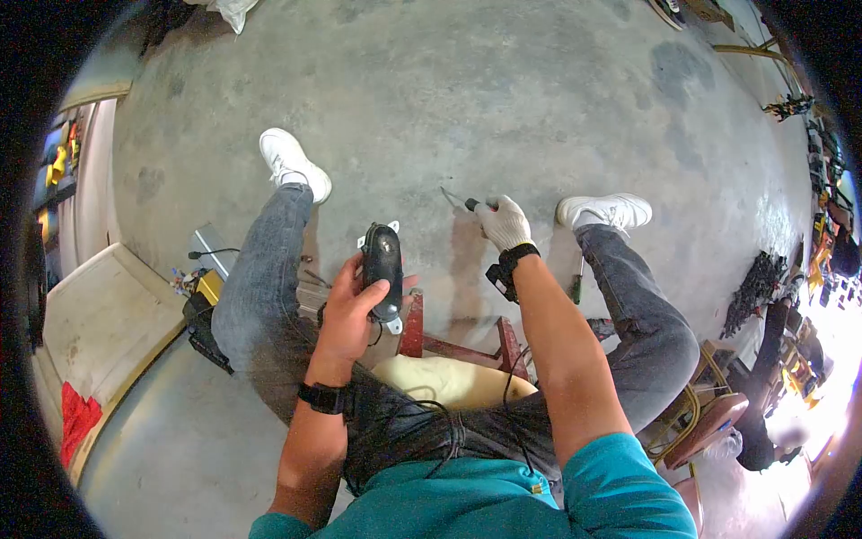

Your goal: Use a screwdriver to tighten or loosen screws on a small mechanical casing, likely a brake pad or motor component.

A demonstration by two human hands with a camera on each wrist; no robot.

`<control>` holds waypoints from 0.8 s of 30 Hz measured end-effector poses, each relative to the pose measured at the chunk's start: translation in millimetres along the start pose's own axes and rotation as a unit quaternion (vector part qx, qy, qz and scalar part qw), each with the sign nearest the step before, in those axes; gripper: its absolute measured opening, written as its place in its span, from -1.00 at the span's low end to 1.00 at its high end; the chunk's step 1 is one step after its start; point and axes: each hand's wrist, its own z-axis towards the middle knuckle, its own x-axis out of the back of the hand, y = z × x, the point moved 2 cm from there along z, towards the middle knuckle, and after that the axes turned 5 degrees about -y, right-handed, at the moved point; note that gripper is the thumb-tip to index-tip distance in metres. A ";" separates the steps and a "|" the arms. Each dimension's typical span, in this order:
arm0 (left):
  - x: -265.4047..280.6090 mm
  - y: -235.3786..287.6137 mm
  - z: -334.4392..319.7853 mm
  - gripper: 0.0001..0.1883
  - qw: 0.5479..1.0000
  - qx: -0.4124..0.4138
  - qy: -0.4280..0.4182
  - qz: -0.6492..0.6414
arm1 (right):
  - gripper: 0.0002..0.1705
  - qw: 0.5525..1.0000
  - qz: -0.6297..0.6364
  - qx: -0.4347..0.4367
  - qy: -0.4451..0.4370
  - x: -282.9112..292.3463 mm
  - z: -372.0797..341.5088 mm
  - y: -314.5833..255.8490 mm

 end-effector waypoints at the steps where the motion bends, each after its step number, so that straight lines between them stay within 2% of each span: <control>1: -3.6 2.9 -1.9 -0.40 1.000 0.003 0.009 -0.017 | -0.50 1.000 0.000 0.000 -0.001 -0.8 -0.8 -0.9; 6: -13.0 12.0 -6.1 -0.33 0.999 -0.017 0.009 -0.031 | -0.50 0.999 0.038 0.001 0.000 4.4 -11.0 -6.4; 9: -9.8 8.2 -1.6 -0.38 0.997 -0.068 -0.002 0.045 | -0.49 0.996 0.086 0.006 -0.002 19.5 -29.9 -18.1; 11: -3.4 -0.2 0.2 -0.56 0.985 -0.025 -0.057 0.160 | -0.47 0.995 0.099 0.022 -0.001 34.6 -48.8 -29.8; 12: -0.8 -4.8 2.4 -0.56 0.985 -0.034 -0.058 0.161 | -0.46 0.993 0.111 0.031 -0.003 42.7 -60.0 -36.1; 14: 4.2 -12.3 6.5 -0.69 0.969 -0.067 -0.049 0.231 | -0.45 0.992 0.108 0.060 -0.015 60.9 -88.8 -51.3; 16: 5.0 -14.3 7.0 -0.72 0.968 -0.092 -0.039 0.231 | -0.48 0.983 0.157 0.086 -0.051 75.4 -124.2 -68.6; 18: 6.3 -14.3 5.4 -0.74 0.980 -0.033 -0.021 0.196 | -0.51 0.980 0.156 0.111 -0.055 88.0 -160.7 -79.1; 21: 11.0 -13.8 5.5 -0.75 0.986 -0.021 -0.037 0.159 | -0.50 0.981 0.144 0.118 -0.053 98.8 -219.0 -94.3; 24: 11.1 -18.9 2.1 -0.75 0.992 -0.055 -0.043 0.104 | -0.51 0.974 0.152 0.158 -0.053 98.3 -254.4 -87.6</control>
